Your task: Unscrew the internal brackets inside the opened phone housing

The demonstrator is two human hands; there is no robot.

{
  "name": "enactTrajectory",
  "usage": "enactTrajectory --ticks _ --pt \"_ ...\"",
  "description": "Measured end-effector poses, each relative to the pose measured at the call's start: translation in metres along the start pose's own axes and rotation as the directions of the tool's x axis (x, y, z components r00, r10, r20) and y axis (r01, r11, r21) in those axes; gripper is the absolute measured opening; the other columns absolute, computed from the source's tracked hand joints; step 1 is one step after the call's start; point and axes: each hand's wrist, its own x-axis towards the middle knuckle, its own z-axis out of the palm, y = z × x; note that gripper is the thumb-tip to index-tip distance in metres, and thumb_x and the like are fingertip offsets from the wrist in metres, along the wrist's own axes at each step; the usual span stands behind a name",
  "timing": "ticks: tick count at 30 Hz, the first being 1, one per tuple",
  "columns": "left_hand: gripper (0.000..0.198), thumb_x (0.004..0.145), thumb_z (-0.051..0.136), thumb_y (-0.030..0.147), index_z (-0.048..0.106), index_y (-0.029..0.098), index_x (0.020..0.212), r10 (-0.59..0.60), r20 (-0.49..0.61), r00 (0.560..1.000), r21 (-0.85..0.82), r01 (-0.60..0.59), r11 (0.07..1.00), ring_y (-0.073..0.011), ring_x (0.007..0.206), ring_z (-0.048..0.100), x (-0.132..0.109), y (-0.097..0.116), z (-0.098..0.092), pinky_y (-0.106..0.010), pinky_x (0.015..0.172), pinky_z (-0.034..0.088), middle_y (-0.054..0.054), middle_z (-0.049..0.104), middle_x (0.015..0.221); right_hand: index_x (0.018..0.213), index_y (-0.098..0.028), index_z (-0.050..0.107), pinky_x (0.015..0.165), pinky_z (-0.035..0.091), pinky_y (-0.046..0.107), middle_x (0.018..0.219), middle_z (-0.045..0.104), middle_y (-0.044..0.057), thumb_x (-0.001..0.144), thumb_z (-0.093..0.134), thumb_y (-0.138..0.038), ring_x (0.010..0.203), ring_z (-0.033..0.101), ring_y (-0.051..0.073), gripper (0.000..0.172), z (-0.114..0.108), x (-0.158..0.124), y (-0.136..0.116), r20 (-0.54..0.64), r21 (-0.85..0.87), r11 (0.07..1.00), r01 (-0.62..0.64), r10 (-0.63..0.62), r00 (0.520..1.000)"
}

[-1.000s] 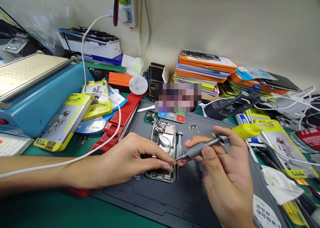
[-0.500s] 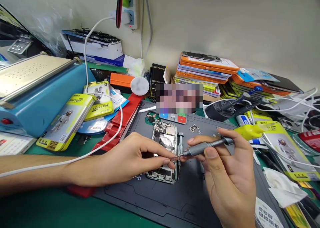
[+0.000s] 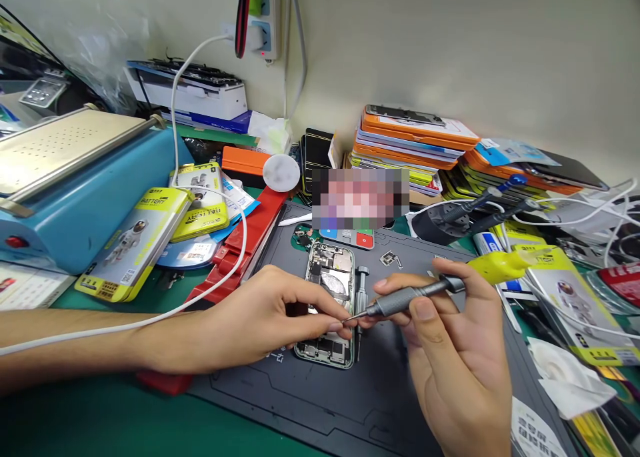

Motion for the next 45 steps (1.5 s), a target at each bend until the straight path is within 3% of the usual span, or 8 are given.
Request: enactTrajectory --ticks 6,12,14,26,45 --pt "0.016 0.104 0.079 0.026 0.090 0.025 0.115 -0.064 0.009 0.998 -0.086 0.065 0.994 -0.0160 0.105 0.083 0.0002 0.0011 0.0001 -0.016 0.092 0.061 0.002 0.089 0.112 0.134 -0.035 0.061 0.074 0.063 0.015 0.106 0.085 0.003 0.110 0.066 -0.028 0.091 0.078 0.011 0.025 -0.0002 -0.0048 -0.0039 -0.064 0.005 0.997 -0.072 0.072 0.995" --pt "0.014 0.101 0.081 0.027 0.091 0.020 0.109 -0.180 0.016 0.984 -0.174 0.180 0.968 -0.0080 0.074 0.071 0.0024 0.0009 0.0008 -0.011 0.057 0.048 0.000 0.089 0.102 0.137 -0.038 0.060 0.082 0.064 0.015 0.111 0.086 0.002 0.111 0.065 -0.028 0.101 0.079 0.011 0.028 -0.0005 -0.0054 -0.0040 -0.066 0.016 0.999 -0.051 0.052 0.996" --pt "0.014 0.102 0.080 0.026 0.090 0.019 0.107 -0.190 0.018 0.982 -0.190 0.190 0.963 -0.0072 0.068 0.066 0.0028 0.0006 0.0010 -0.011 0.053 0.044 -0.001 0.089 0.101 0.137 -0.038 0.061 0.082 0.063 0.012 0.112 0.086 0.002 0.111 0.065 -0.027 0.100 0.080 0.010 0.029 -0.0002 -0.0051 -0.0042 -0.057 0.028 0.998 -0.055 0.057 0.997" --pt "0.015 0.101 0.080 0.028 0.091 0.020 0.109 -0.161 -0.009 0.987 -0.149 0.157 0.976 -0.0082 0.070 0.064 0.0009 0.0007 0.0005 -0.013 0.057 0.048 -0.002 0.089 0.104 0.138 -0.037 0.062 0.084 0.064 0.013 0.108 0.086 0.002 0.110 0.065 -0.026 0.096 0.080 0.010 0.030 0.0003 -0.0025 -0.0039 -0.057 0.069 0.997 -0.038 0.042 0.997" --pt "0.017 0.102 0.080 0.031 0.091 0.021 0.110 -0.205 0.020 0.979 -0.181 0.205 0.962 -0.0081 0.068 0.061 0.0017 0.0021 0.0006 -0.013 0.057 0.049 -0.004 0.088 0.108 0.135 -0.037 0.064 0.079 0.062 0.012 0.106 0.085 0.002 0.107 0.070 -0.029 0.089 0.080 0.009 0.029 0.0010 0.0003 -0.0051 -0.072 0.133 0.984 -0.119 0.130 0.989"
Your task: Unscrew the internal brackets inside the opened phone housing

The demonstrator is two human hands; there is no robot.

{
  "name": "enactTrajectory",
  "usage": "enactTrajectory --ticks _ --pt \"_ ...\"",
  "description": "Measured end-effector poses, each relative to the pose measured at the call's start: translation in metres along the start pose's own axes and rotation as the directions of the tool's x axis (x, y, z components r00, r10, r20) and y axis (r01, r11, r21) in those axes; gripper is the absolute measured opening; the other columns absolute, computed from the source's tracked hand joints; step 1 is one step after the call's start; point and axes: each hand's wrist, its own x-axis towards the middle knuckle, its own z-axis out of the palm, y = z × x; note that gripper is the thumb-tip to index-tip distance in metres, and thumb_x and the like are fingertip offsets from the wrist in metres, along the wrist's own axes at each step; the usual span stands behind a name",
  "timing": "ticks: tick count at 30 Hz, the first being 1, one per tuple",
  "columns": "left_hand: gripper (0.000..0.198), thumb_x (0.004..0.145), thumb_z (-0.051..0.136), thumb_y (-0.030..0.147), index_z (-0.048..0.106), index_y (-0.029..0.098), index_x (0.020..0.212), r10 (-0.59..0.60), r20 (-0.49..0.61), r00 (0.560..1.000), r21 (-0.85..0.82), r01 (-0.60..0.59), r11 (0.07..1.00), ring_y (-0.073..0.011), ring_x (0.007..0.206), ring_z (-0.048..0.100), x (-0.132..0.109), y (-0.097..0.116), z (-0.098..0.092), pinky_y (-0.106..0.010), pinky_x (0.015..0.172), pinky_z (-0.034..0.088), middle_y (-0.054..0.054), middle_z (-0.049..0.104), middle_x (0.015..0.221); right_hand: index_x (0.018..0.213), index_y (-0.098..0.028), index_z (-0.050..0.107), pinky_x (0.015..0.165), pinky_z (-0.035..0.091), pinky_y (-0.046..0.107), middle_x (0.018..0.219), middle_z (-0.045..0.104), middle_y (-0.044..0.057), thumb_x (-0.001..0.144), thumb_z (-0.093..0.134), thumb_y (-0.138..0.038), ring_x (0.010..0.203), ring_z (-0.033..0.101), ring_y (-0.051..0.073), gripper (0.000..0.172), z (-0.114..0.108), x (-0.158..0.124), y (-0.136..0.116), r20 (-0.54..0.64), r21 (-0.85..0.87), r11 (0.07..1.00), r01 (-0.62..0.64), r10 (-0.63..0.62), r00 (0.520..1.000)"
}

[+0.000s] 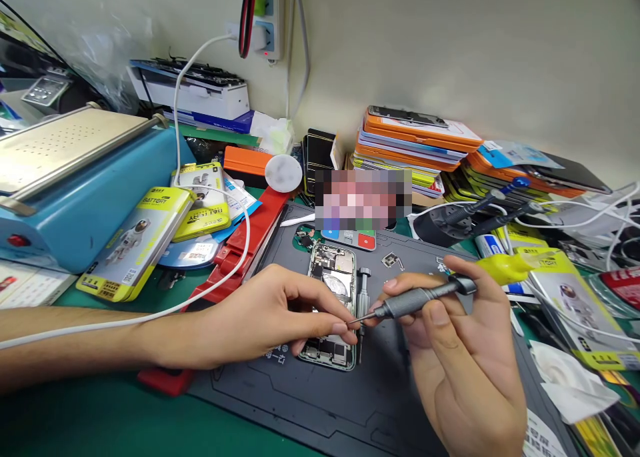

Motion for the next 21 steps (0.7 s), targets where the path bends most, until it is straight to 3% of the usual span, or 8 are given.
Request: enactTrajectory --ticks 13,21 --pt "0.019 0.102 0.082 0.033 0.091 0.021 0.113 -0.007 0.009 1.000 -0.032 0.007 0.999 -0.0074 0.065 0.061 -0.0002 -0.0018 -0.0007 -0.014 0.057 0.050 -0.006 0.088 0.110 0.135 -0.035 0.063 0.075 0.063 0.014 0.107 0.085 0.003 0.109 0.067 -0.025 0.088 0.079 0.011 0.029 -0.0006 -0.0007 0.0009 0.021 -0.045 0.998 0.038 -0.037 0.999" --pt "0.017 0.102 0.079 0.026 0.091 0.022 0.115 0.013 0.045 0.999 -0.081 -0.009 0.997 -0.0063 0.063 0.062 0.0002 -0.0030 0.0003 -0.013 0.055 0.052 -0.007 0.088 0.112 0.138 -0.034 0.062 0.077 0.065 0.018 0.103 0.083 0.002 0.110 0.064 -0.025 0.085 0.079 0.012 0.029 -0.0017 0.0024 0.0003 0.057 0.010 0.999 -0.030 0.030 0.998"
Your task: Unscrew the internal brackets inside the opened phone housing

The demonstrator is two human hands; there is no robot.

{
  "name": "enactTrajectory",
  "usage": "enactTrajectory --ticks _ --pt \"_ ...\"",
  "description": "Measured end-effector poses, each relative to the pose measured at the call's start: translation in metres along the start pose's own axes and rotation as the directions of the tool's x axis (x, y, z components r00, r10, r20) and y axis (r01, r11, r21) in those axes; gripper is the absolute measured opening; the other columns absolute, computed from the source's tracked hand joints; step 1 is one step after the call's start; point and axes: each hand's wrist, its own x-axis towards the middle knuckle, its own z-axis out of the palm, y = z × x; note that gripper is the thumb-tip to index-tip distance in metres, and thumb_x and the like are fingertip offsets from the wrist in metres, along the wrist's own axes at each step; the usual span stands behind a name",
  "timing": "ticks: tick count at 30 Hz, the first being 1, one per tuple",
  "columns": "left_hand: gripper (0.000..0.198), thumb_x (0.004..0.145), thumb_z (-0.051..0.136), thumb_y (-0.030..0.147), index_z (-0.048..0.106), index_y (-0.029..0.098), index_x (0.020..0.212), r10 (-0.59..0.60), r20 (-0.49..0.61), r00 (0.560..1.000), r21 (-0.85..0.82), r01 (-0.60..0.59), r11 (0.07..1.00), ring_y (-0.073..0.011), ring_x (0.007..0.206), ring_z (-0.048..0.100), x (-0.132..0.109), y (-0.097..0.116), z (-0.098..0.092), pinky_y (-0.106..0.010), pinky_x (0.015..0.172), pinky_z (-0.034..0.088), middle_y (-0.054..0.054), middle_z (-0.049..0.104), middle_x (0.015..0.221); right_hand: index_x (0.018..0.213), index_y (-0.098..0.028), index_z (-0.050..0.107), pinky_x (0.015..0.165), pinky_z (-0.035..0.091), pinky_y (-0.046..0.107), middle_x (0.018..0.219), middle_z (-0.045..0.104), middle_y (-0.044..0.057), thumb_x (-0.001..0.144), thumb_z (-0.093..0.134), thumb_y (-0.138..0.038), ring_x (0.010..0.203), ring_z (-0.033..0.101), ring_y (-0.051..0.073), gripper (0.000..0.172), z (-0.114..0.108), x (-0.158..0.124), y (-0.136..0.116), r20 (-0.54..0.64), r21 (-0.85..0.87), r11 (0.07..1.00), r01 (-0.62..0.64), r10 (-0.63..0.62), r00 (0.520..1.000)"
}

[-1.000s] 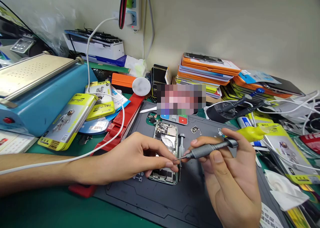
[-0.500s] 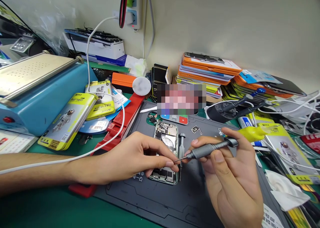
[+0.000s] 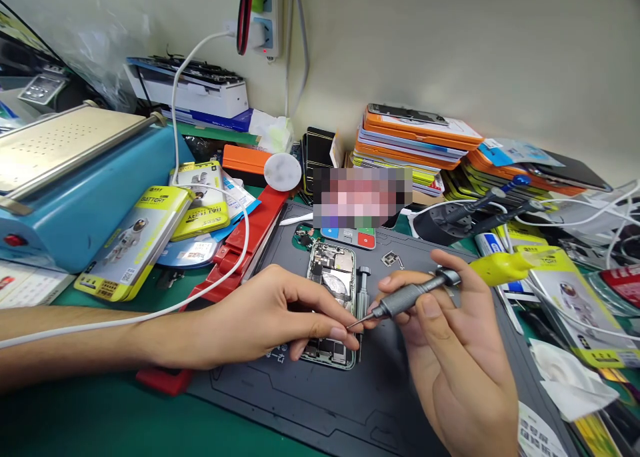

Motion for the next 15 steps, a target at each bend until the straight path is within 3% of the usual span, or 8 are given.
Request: enactTrajectory --ticks 8,15 --pt "0.015 0.101 0.081 0.028 0.091 0.021 0.111 0.005 0.006 1.000 -0.034 -0.004 0.999 -0.0072 0.067 0.067 0.0013 -0.0002 0.0002 -0.012 0.056 0.053 -0.006 0.088 0.111 0.138 -0.035 0.060 0.072 0.066 0.022 0.102 0.083 0.002 0.109 0.066 -0.028 0.080 0.078 0.014 0.030 0.0002 0.0012 0.0002 0.029 -0.021 0.999 -0.030 0.030 0.999" --pt "0.014 0.100 0.082 0.026 0.092 0.022 0.108 -0.009 0.001 1.000 -0.005 0.009 1.000 -0.0061 0.063 0.063 0.0005 -0.0006 -0.0004 -0.012 0.055 0.052 -0.006 0.088 0.109 0.136 -0.034 0.061 0.070 0.066 0.020 0.101 0.083 0.001 0.109 0.067 -0.027 0.073 0.077 0.012 0.029 0.0021 0.0004 -0.0019 0.016 -0.071 0.997 0.004 -0.003 1.000"
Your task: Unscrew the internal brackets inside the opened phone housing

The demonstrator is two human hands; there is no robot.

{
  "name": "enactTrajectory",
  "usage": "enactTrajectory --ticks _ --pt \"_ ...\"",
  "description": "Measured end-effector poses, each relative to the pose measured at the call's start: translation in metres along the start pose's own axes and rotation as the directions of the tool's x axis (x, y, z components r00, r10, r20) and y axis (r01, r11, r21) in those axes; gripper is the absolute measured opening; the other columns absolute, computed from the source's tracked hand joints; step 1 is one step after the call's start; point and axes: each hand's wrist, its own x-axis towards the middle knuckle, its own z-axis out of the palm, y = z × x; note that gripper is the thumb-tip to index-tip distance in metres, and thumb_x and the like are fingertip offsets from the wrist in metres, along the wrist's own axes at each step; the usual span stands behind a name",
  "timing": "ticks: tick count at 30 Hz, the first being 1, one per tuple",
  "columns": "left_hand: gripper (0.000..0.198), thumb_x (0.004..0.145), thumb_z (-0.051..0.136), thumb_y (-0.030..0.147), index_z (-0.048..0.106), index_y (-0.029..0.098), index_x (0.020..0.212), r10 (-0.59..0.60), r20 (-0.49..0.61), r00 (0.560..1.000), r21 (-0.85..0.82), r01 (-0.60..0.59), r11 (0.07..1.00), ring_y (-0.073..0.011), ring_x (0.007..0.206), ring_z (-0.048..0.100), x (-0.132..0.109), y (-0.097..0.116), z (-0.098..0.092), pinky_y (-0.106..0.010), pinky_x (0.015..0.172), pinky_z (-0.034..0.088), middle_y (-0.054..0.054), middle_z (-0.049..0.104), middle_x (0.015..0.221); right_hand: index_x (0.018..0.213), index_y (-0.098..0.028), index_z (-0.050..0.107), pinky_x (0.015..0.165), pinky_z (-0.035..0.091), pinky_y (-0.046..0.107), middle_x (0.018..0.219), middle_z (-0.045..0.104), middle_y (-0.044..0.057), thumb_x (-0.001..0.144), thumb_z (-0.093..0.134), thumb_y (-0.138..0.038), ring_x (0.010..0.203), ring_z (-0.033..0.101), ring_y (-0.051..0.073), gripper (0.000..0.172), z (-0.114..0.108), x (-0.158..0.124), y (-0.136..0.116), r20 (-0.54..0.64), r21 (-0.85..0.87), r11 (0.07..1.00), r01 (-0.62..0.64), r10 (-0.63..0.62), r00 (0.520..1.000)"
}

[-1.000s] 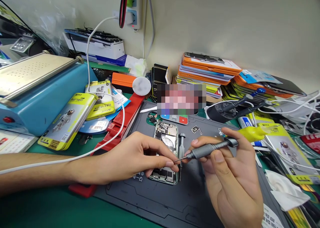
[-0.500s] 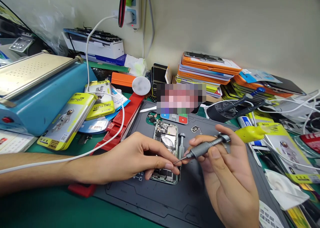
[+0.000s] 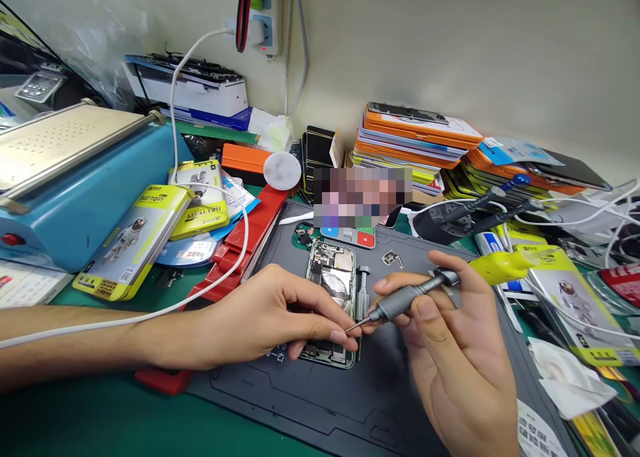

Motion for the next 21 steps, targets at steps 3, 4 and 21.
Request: enactTrajectory --ticks 3,4,21 --pt "0.014 0.100 0.082 0.027 0.092 0.023 0.109 0.001 0.001 1.000 0.005 -0.001 1.000 -0.0058 0.061 0.061 0.000 -0.001 0.000 -0.013 0.055 0.052 -0.006 0.088 0.108 0.137 -0.035 0.060 0.068 0.066 0.021 0.101 0.083 0.001 0.109 0.067 -0.029 0.070 0.078 0.013 0.029 0.000 -0.001 0.000 0.002 -0.011 1.000 0.006 -0.006 1.000" --pt "0.014 0.100 0.082 0.027 0.092 0.023 0.109 0.005 0.003 1.000 -0.001 -0.005 1.000 -0.0059 0.061 0.061 0.001 -0.001 -0.001 -0.013 0.055 0.052 -0.006 0.088 0.108 0.137 -0.035 0.060 0.069 0.067 0.021 0.101 0.083 0.002 0.109 0.067 -0.029 0.071 0.078 0.013 0.029 0.000 -0.001 0.001 0.005 -0.004 1.000 0.003 -0.003 1.000" --pt "0.024 0.114 0.058 0.036 0.075 0.021 0.120 0.044 -0.151 0.988 0.151 -0.021 0.988 -0.0096 0.061 0.045 0.001 -0.001 -0.004 -0.021 0.053 0.032 0.004 0.060 0.077 0.153 -0.040 0.054 0.067 0.068 0.029 0.102 0.080 0.001 0.109 0.063 -0.020 0.082 0.076 0.018 0.049 -0.001 -0.013 0.009 -0.018 -0.261 0.946 0.190 -0.201 0.979"
